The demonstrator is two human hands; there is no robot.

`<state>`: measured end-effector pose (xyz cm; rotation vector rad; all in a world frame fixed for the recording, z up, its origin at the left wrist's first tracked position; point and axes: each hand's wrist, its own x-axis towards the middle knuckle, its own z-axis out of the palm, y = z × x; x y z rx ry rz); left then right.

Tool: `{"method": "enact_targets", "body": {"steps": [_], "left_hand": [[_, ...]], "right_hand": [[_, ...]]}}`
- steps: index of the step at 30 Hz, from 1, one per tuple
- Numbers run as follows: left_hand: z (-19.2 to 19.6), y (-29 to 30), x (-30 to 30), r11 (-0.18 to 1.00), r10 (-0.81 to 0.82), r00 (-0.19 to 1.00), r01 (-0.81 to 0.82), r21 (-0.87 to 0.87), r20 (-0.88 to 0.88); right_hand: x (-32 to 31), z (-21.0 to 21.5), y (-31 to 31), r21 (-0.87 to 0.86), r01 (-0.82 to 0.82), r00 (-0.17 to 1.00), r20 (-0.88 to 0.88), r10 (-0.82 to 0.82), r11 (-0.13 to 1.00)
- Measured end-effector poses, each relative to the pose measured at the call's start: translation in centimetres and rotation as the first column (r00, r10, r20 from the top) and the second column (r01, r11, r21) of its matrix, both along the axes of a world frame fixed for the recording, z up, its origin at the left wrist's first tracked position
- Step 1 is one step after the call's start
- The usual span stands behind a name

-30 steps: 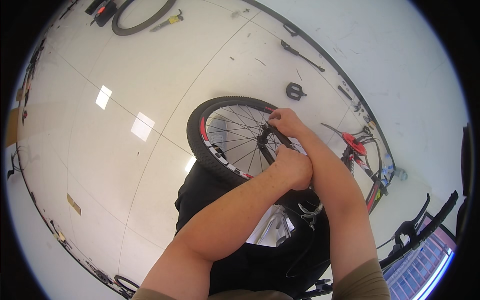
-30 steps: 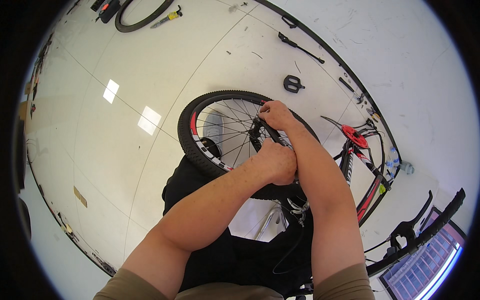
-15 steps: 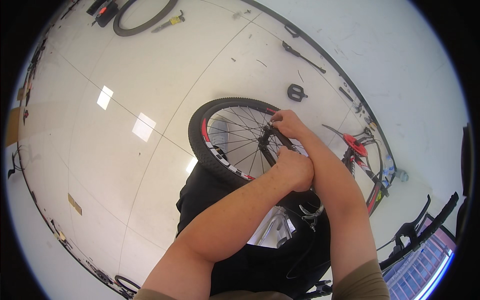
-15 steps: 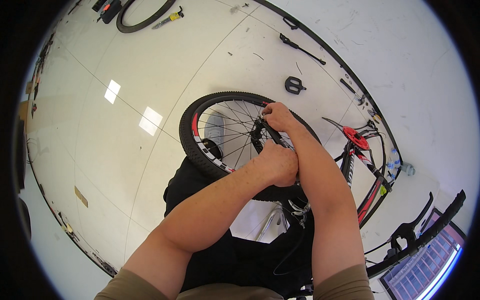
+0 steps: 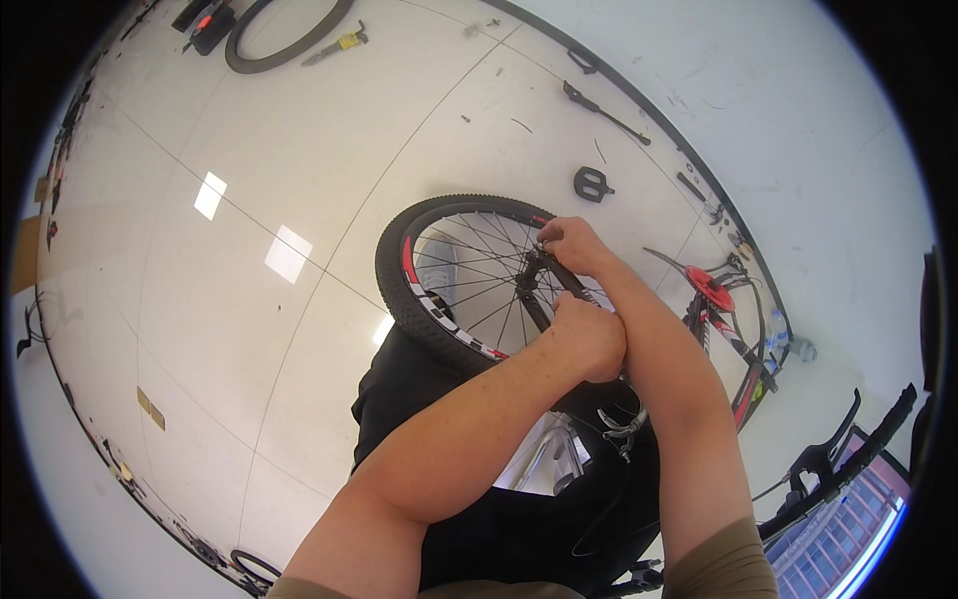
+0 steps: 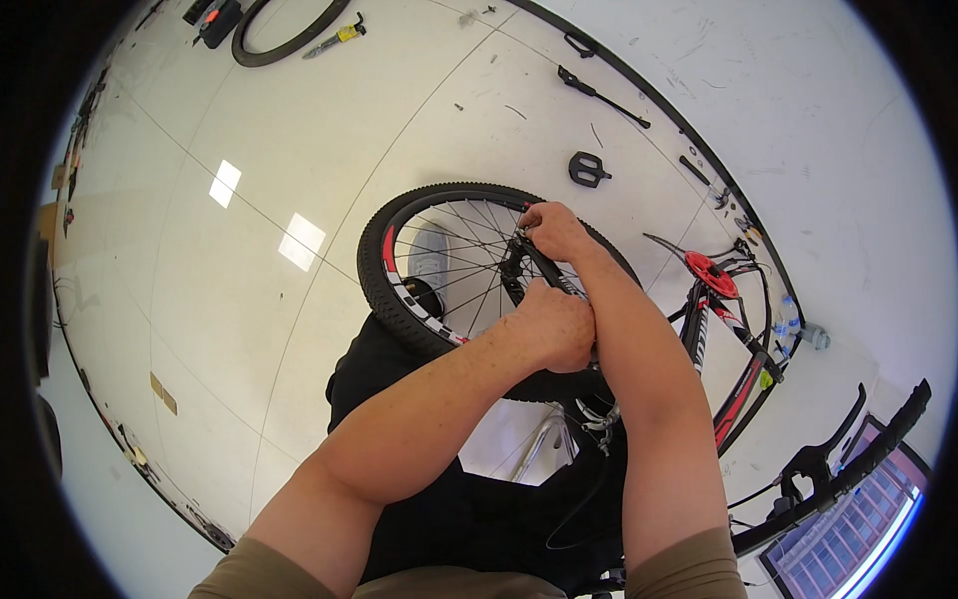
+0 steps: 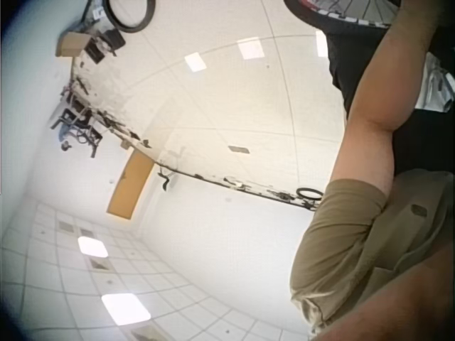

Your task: The person works on a bicycle, using a wrench to tighten the front wheel axle nuts and then removing the rear tire from the rim. The person handles the wheel, tire, and wrench while seated on the floor.

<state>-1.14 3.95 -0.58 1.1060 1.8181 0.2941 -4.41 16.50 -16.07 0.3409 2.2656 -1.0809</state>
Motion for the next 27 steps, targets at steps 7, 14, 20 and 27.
{"method": "enact_targets", "body": {"steps": [7,14,20,27], "left_hand": [[0.2,0.1,-0.2,1.0,-0.013,1.0,0.013,-0.006,0.028],[0.2,0.1,-0.2,1.0,-0.027,0.999,0.027,-0.014,0.028],[0.3,0.0,-0.3,1.0,-0.024,0.999,0.025,-0.01,0.033],[-0.1,0.0,0.1,1.0,-0.007,1.0,0.007,-0.012,0.017]], "right_hand": [[-0.4,0.4,0.0,0.108,-0.091,0.995,0.048,0.086,0.99],[-0.6,1.7,-0.4,0.195,-0.171,0.983,0.099,0.154,0.966],[-0.8,2.1,-0.8,0.249,-0.216,0.973,0.14,0.186,0.944],[-1.0,2.4,-1.0,0.252,-0.213,0.971,0.161,0.176,0.944]]}}
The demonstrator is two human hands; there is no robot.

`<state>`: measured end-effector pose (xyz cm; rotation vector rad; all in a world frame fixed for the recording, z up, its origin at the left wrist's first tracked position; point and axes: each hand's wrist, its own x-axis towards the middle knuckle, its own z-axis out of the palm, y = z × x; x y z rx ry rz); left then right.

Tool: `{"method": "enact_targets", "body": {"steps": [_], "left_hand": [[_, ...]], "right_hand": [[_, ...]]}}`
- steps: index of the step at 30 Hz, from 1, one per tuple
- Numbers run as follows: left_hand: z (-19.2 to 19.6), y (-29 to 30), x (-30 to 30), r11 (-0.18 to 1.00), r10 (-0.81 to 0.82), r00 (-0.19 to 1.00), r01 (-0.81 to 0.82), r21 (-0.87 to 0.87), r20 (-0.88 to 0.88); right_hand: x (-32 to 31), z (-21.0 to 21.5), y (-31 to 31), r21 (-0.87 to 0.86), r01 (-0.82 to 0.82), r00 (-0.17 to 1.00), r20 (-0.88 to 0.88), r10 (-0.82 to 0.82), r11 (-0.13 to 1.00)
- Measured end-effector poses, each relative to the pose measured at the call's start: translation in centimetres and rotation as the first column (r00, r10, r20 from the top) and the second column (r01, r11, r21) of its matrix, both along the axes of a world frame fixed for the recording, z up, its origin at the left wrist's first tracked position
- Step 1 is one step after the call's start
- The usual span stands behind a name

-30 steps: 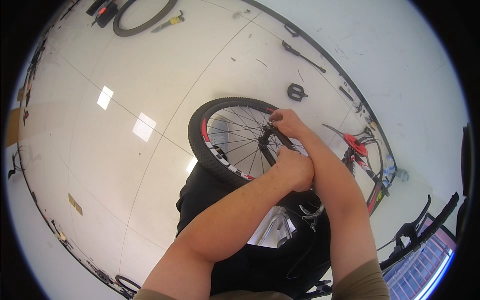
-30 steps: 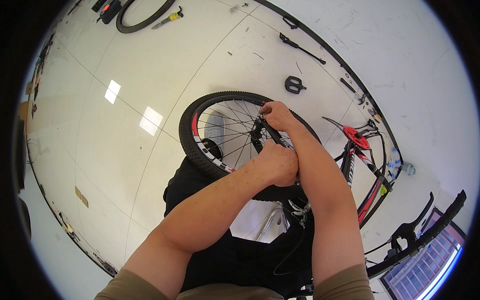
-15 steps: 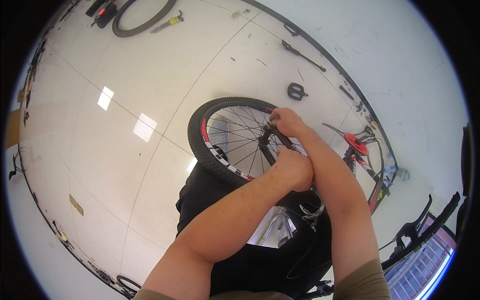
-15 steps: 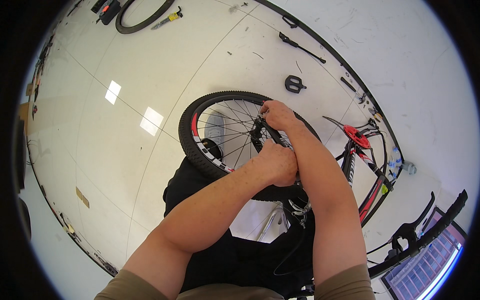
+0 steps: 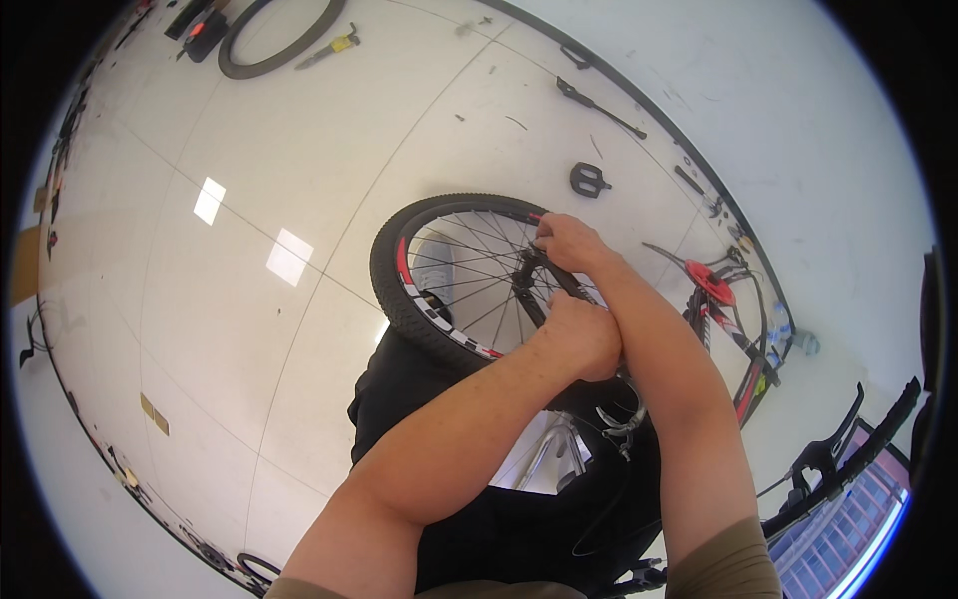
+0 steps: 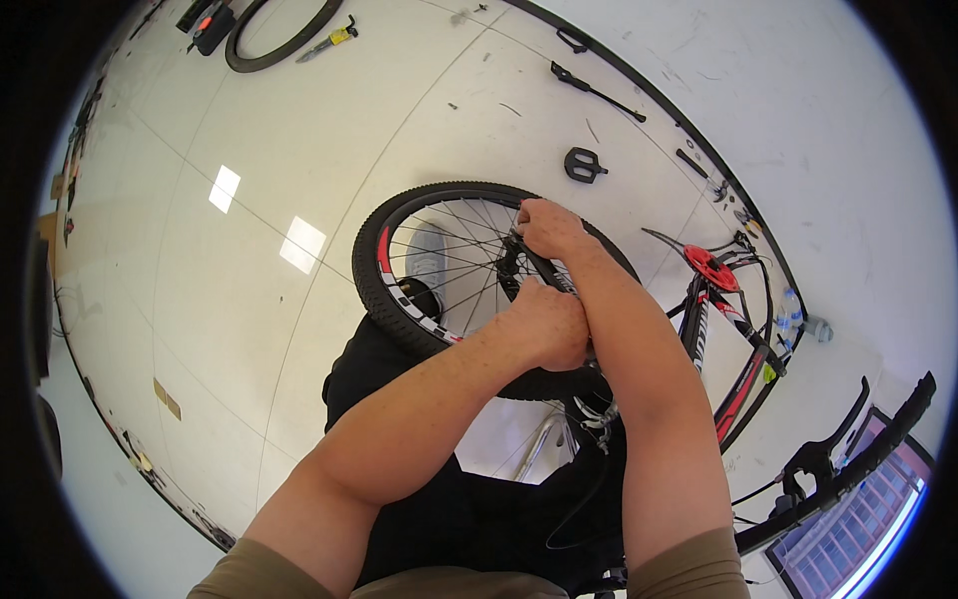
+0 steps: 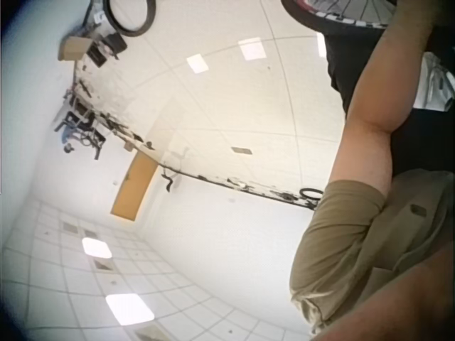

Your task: The person works on a bicycle, using a wrench to tighten the front wheel axle nuts and then removing the rear tire from the rim. The person handles the wheel, tire, and wrench while seated on the floor.

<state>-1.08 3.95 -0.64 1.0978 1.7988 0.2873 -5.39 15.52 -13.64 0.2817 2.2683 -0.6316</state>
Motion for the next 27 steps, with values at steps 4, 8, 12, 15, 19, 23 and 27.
{"method": "enact_targets", "body": {"steps": [4,8,12,15,19,23,27], "left_hand": [[-0.1,0.1,0.0,1.0,0.007,1.0,-0.007,0.009,0.006],[-0.2,-0.1,0.1,1.0,0.006,1.0,-0.005,0.016,-0.013],[-0.1,-0.1,0.0,1.0,0.002,1.0,-0.001,0.026,-0.014],[0.0,-0.1,0.0,1.0,-0.002,1.0,0.003,0.018,-0.021],[0.0,-0.1,0.0,1.0,-0.002,1.0,0.002,0.02,-0.022],[0.1,-0.2,-0.1,1.0,-0.001,1.0,0.001,0.024,-0.014],[0.3,-0.1,-0.1,1.0,-0.002,1.0,0.002,0.022,-0.009]], "right_hand": [[0.5,-0.9,0.4,-0.101,0.036,0.998,-0.057,-0.042,0.994],[0.7,-1.4,0.4,-0.139,0.032,0.991,-0.124,-0.049,0.99],[0.6,-1.7,0.5,-0.131,0.021,0.988,-0.15,-0.041,0.991],[0.5,-1.8,0.5,-0.118,0.003,0.988,-0.15,-0.021,0.993],[0.2,-1.8,0.3,-0.076,-0.009,0.991,-0.136,-0.001,0.997],[0.0,-1.5,0.1,-0.041,-0.005,0.997,-0.083,0.002,0.999],[0.3,-1.9,0.5,-0.106,0.009,0.994,-0.11,-0.021,0.994]]}}
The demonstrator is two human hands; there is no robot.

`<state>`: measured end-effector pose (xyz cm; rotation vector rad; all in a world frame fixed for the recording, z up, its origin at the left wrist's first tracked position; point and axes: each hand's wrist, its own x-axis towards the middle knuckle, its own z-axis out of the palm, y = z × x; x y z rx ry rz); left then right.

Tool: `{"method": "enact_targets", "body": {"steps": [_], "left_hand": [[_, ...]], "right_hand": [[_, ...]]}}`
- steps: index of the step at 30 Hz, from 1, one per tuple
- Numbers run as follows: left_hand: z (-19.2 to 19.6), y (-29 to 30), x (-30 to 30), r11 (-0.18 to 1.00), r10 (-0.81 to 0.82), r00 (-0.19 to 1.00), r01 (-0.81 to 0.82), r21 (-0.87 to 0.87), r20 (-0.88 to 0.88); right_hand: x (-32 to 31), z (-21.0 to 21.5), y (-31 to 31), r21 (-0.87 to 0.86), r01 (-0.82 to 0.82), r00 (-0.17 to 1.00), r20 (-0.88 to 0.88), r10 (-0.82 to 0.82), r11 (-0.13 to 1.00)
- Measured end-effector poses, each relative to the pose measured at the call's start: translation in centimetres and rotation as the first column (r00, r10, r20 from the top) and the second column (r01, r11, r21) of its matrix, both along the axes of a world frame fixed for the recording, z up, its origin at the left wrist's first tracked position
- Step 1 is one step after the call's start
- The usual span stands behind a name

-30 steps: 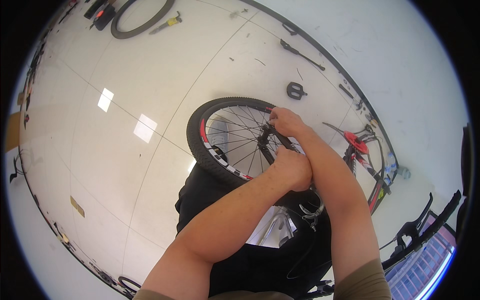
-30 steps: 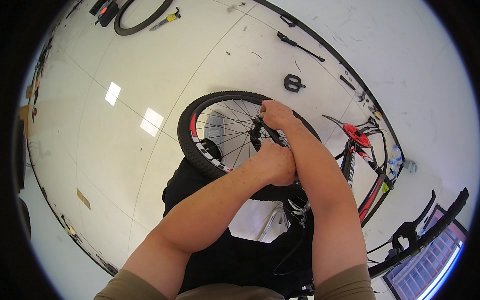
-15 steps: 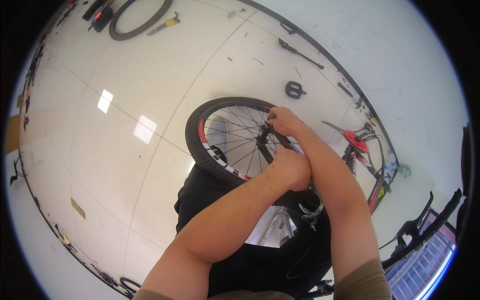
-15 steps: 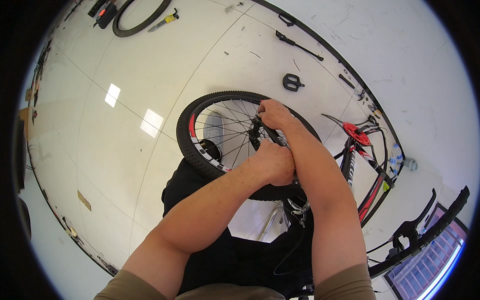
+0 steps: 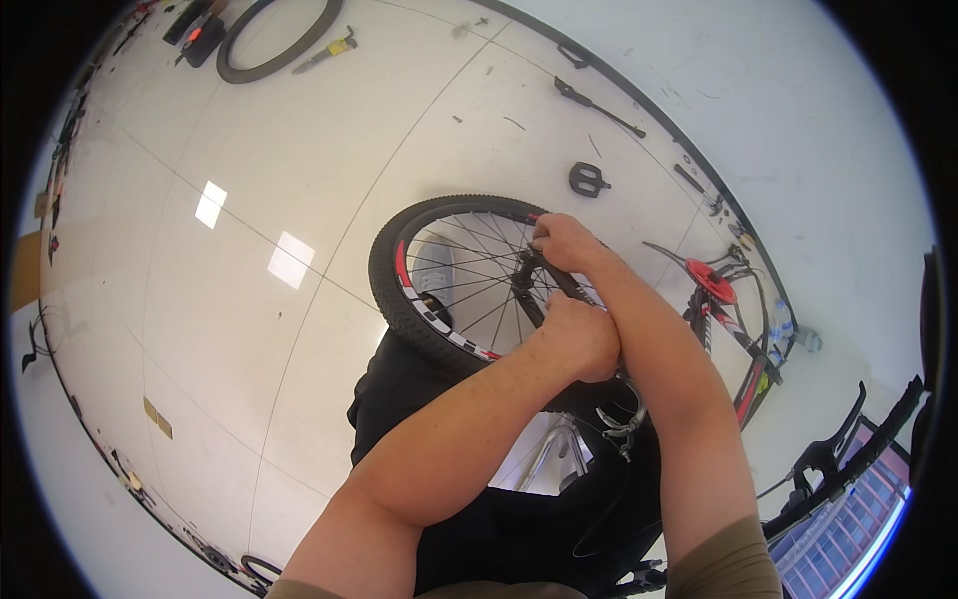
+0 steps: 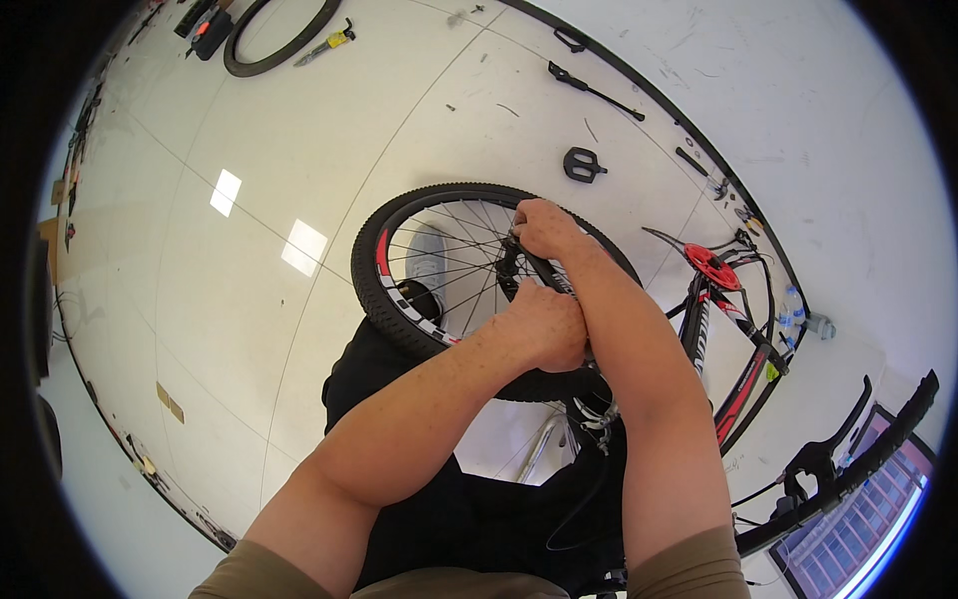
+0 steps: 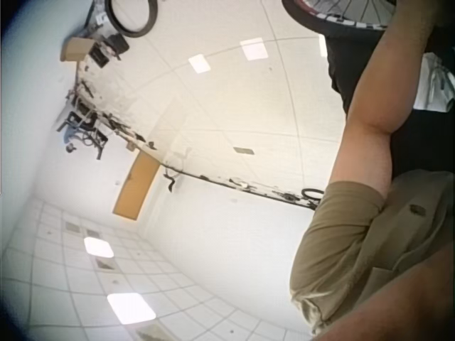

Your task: The person works on a bicycle, using a wrench to tighten the front wheel axle nuts and then removing the rear tire from the rim. The person handles the wheel, tire, and wrench while seated on the floor.

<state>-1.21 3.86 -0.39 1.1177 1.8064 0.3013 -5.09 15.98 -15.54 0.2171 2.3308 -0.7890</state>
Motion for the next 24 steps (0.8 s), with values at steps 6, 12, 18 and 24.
{"method": "enact_targets", "body": {"steps": [6,12,18,24], "left_hand": [[-0.42,0.0,0.22,1.0,0.002,1.0,-0.002,0.002,-0.004],[-0.31,-0.01,0.11,1.0,-0.003,1.0,0.003,-0.011,-0.003],[-0.19,-0.04,0.08,1.0,0.009,1.0,-0.009,-0.008,-0.003],[0.04,-0.08,-0.07,1.0,0.015,1.0,-0.015,-0.015,0.01]], "right_hand": [[-0.1,0.25,-0.13,-0.03,0.013,1.0,0.0,-0.013,0.999],[-0.37,0.43,-0.27,0.021,0.004,0.999,0.031,-0.005,1.0],[-0.37,0.61,-0.52,0.055,0.002,0.999,0.045,-0.004,0.998],[0.08,0.51,-0.2,-0.079,0.046,0.999,0.007,-0.045,0.996]]}}
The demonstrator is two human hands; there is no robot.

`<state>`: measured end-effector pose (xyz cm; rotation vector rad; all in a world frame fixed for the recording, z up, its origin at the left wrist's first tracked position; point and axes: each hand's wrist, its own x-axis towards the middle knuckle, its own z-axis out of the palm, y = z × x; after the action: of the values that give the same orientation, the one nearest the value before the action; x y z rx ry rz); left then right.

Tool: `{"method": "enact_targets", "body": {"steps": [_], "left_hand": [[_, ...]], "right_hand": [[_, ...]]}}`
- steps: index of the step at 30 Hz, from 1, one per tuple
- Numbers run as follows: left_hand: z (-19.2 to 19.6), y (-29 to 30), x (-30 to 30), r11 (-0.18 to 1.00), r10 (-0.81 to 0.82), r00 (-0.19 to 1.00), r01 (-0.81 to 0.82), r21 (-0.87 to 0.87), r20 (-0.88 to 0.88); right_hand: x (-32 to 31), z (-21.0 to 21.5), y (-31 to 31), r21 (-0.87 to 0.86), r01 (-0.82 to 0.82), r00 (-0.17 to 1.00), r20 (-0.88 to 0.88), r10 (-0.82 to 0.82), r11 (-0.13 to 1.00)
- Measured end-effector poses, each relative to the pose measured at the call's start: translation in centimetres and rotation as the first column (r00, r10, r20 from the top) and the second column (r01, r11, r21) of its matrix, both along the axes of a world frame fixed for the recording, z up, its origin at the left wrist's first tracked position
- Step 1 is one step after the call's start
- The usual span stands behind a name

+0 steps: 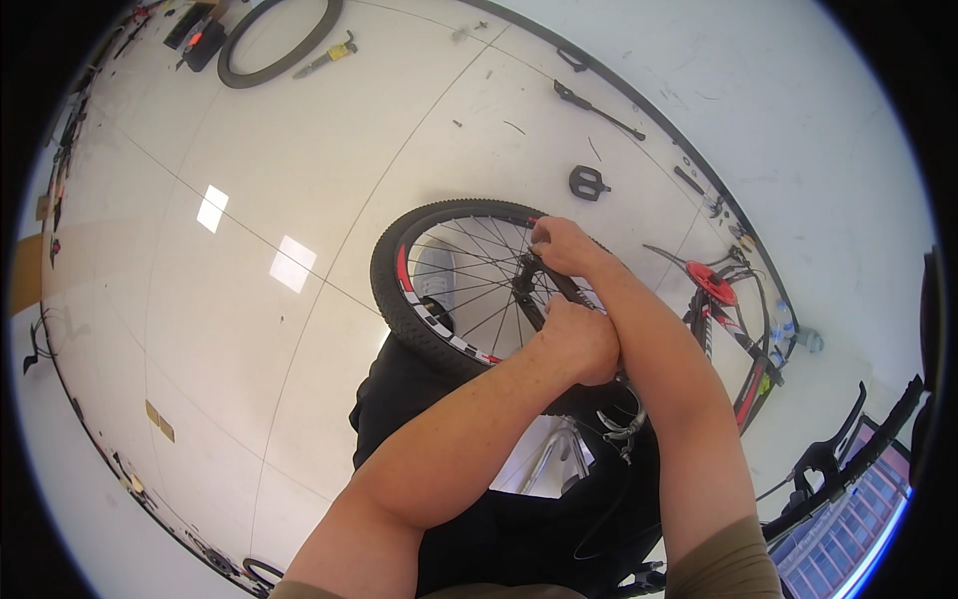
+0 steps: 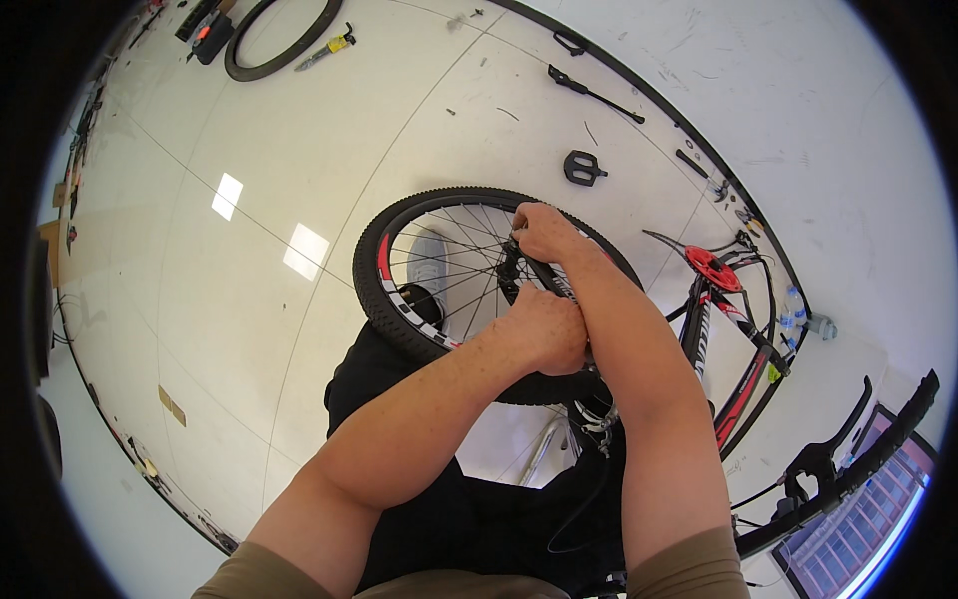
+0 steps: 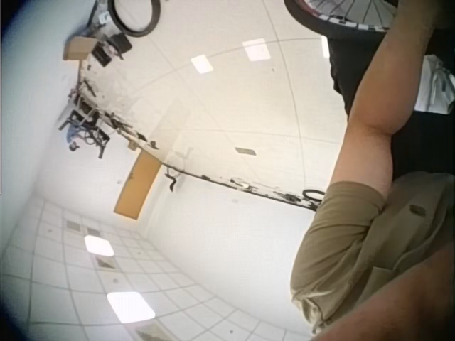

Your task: The person works on a bicycle, using a wrench to tighten the front wheel axle nuts and then removing the rear tire from the rim. The person handles the wheel, tire, and wrench while seated on the floor.

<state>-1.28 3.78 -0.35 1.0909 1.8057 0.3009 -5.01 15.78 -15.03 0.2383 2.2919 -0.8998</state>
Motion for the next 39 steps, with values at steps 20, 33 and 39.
{"method": "enact_targets", "body": {"steps": [20,33,39], "left_hand": [[0.1,0.3,0.0,1.0,-0.011,1.0,0.01,-0.021,-0.006],[-0.2,0.4,0.2,1.0,0.004,1.0,-0.004,-0.001,-0.006],[-0.3,0.2,0.1,1.0,0.002,1.0,-0.002,-0.017,-0.005]], "right_hand": [[-0.2,-0.5,0.3,-0.009,0.04,0.999,0.023,-0.039,0.999],[0.8,-2.4,1.3,-0.185,0.16,0.981,-0.077,-0.176,0.97],[0.3,-2.2,1.2,-0.19,0.094,0.995,-0.001,-0.096,0.977]]}}
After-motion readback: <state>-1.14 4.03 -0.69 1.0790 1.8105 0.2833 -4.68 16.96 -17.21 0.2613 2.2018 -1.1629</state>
